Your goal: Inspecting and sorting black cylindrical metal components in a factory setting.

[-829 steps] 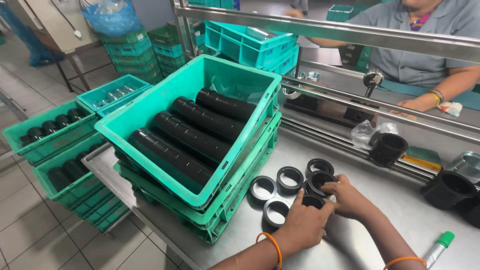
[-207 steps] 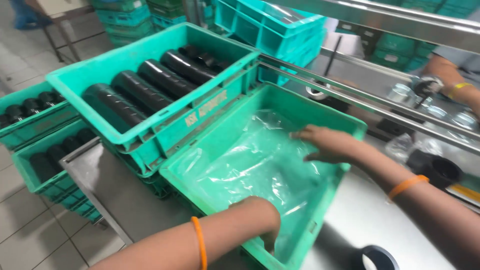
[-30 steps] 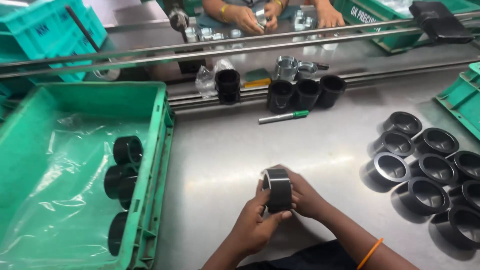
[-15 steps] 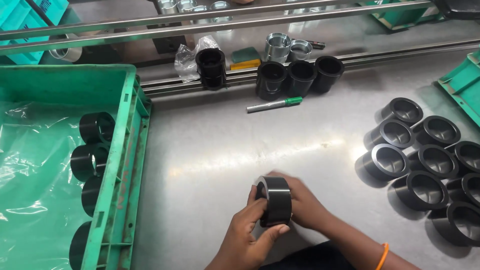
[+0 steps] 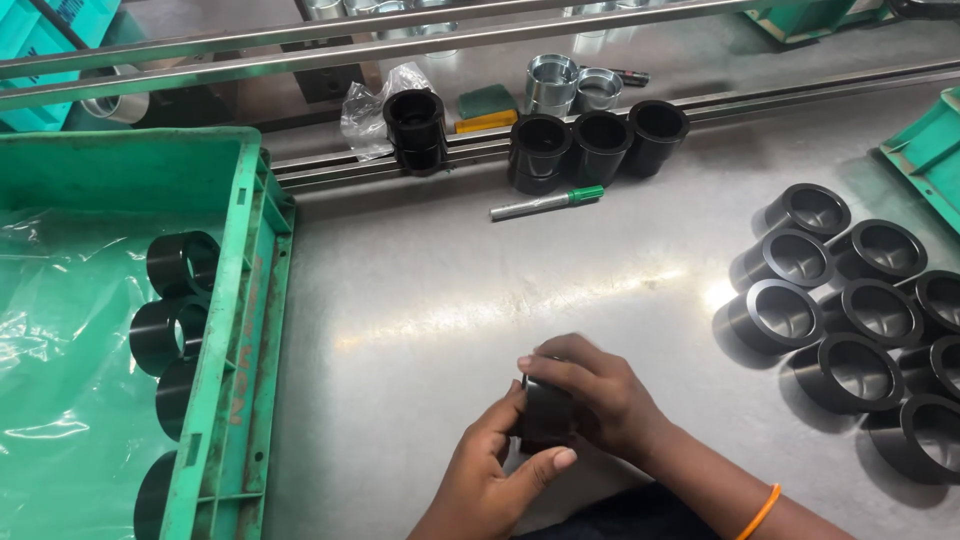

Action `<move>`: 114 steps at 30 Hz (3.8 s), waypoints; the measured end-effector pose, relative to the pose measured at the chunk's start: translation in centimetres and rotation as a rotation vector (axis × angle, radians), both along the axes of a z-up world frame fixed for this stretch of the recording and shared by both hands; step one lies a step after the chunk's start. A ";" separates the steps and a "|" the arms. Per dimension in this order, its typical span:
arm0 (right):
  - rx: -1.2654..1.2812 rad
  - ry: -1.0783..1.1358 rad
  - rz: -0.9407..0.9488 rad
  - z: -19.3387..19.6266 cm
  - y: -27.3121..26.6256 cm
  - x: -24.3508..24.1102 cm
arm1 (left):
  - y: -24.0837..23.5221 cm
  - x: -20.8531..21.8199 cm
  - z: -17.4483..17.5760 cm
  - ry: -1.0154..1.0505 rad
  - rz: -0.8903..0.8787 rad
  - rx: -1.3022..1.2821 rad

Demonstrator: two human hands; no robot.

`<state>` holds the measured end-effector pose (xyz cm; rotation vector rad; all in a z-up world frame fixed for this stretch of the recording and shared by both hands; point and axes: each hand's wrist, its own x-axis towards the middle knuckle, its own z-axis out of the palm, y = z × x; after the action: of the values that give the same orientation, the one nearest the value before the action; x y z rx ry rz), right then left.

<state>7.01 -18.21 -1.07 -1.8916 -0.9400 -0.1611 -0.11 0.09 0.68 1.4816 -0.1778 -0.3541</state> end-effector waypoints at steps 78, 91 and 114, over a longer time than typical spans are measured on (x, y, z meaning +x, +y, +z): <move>0.019 0.100 -0.054 0.2 1.3 1.1 | 0.0 1.5 -2.6 -0.121 0.027 -0.190; 0.044 0.227 -0.154 -1.6 1.0 1.3 | -0.1 0.8 -2.5 -0.324 0.094 -0.070; 0.054 0.807 0.166 -5.0 -1.7 3.2 | 0.4 0.3 -1.0 -0.438 0.001 0.070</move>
<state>10.21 -19.86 -6.08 -1.5952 -0.5128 0.6280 0.14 0.45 -0.35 1.6137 -0.5176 -0.0295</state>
